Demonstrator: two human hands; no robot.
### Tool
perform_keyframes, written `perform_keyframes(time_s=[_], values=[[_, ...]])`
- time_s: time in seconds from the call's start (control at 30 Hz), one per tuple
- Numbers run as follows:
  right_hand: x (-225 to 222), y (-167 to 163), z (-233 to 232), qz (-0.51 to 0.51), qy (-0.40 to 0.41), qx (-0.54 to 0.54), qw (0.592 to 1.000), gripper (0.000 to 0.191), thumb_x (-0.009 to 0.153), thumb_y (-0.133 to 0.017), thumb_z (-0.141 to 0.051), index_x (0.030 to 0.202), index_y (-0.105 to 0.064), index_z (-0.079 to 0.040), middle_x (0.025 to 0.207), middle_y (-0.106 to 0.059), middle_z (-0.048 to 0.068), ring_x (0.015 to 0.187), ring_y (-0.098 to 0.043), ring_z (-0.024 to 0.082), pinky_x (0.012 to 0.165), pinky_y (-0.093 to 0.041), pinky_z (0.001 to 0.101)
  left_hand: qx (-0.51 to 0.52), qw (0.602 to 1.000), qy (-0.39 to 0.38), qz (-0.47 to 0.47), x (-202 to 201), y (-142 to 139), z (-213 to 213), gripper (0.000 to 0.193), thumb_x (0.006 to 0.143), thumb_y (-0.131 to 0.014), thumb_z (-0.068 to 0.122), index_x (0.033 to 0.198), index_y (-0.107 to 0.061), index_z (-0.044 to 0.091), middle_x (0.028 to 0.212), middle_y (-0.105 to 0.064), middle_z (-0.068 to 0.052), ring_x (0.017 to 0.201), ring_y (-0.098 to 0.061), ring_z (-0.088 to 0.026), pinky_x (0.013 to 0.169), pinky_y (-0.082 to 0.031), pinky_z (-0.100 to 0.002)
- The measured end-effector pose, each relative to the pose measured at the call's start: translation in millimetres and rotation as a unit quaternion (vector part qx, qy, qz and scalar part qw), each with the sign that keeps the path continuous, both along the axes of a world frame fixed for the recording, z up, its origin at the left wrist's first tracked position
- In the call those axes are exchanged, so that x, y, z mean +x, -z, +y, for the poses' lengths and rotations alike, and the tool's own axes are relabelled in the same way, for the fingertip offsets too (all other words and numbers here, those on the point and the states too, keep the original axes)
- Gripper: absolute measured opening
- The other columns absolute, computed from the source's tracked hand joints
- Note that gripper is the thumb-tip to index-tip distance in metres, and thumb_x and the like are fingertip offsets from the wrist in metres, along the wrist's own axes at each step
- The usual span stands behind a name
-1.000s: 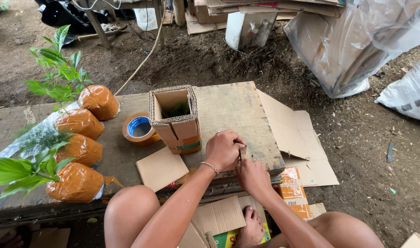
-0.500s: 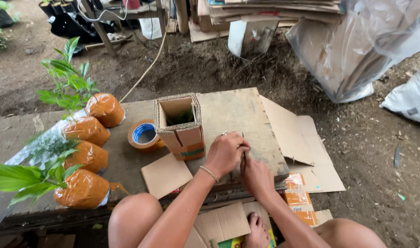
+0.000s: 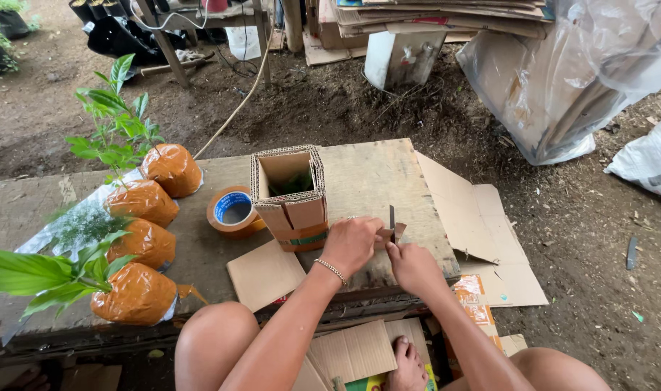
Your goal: The person packs a small plant into a cardboard box, seals it with tape, and then cuts a cardboard piece to fit the box opening. The person uses a utility knife and tape to secure the box and prepare the cardboard insert.
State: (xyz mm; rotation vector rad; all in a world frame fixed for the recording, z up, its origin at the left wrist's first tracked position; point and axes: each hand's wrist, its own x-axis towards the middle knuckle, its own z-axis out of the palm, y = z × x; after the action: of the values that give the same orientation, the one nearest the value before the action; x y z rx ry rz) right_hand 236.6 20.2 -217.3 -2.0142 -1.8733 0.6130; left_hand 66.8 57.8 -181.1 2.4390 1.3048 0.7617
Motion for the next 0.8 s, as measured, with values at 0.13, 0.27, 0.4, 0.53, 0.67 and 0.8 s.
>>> perform_keyframes(time_s=[0.13,0.27,0.4,0.53,0.67,0.8], values=[[-14,-7,-15,-0.106,0.035,0.050,0.993,0.046,0.103,-0.045,-0.039,0.085,-0.071,-0.006,0.078,-0.070,0.027,0.078,-0.069,0.049,0.071,-0.054,0.0579,0.000,0.999,0.013,-0.037,1,1,4,0.007,0.085,-0.067,0.005,0.087,-0.072,0.008,0.089,-0.074,-0.013,0.085,-0.072,-0.033,0.074,-0.057,-0.044],[-20,-9,-15,-0.132,0.036,0.038,0.990,0.044,0.104,-0.044,-0.038,0.086,-0.071,-0.007,0.079,-0.071,0.026,0.078,-0.070,0.047,0.070,-0.055,0.0580,-0.008,1.000,0.006,-0.028,-1,5,6,0.003,0.086,-0.070,0.008,0.087,-0.072,0.007,0.091,-0.074,-0.014,0.087,-0.071,-0.034,0.077,-0.056,-0.045],[-22,1,-10,-0.132,0.037,0.048,0.989,0.044,0.104,-0.045,-0.037,0.087,-0.070,-0.006,0.080,-0.071,0.025,0.077,-0.070,0.047,0.069,-0.055,0.0577,0.008,0.999,-0.013,-0.030,1,6,8,0.003,0.086,-0.070,0.006,0.088,-0.071,0.006,0.092,-0.074,-0.015,0.090,-0.071,-0.034,0.080,-0.055,-0.046],[-21,11,-14,-0.143,0.015,-0.007,0.990,0.040,0.102,-0.045,-0.032,0.087,-0.073,-0.008,0.083,-0.072,0.025,0.081,-0.071,0.046,0.073,-0.057,0.0555,-0.033,0.998,-0.049,-0.010,5,4,13,0.011,0.091,-0.071,0.013,0.089,-0.065,0.003,0.093,-0.073,-0.016,0.088,-0.072,-0.032,0.078,-0.056,-0.045],[-14,10,-18,-0.182,-0.012,-0.051,0.982,0.038,0.099,-0.048,-0.031,0.085,-0.075,-0.009,0.085,-0.073,0.023,0.083,-0.072,0.043,0.075,-0.058,0.0540,-0.043,0.998,-0.042,-0.010,5,2,16,0.010,0.089,-0.071,0.012,0.090,-0.065,0.004,0.093,-0.073,-0.015,0.088,-0.072,-0.032,0.078,-0.056,-0.044],[-9,3,-17,-0.196,-0.080,-0.059,0.975,0.031,0.093,-0.051,-0.026,0.084,-0.076,-0.010,0.087,-0.073,0.020,0.084,-0.073,0.042,0.074,-0.060,0.0539,-0.021,0.999,-0.037,-0.011,2,4,14,0.007,0.088,-0.071,0.010,0.088,-0.066,0.004,0.091,-0.074,-0.014,0.088,-0.072,-0.031,0.078,-0.056,-0.045]])
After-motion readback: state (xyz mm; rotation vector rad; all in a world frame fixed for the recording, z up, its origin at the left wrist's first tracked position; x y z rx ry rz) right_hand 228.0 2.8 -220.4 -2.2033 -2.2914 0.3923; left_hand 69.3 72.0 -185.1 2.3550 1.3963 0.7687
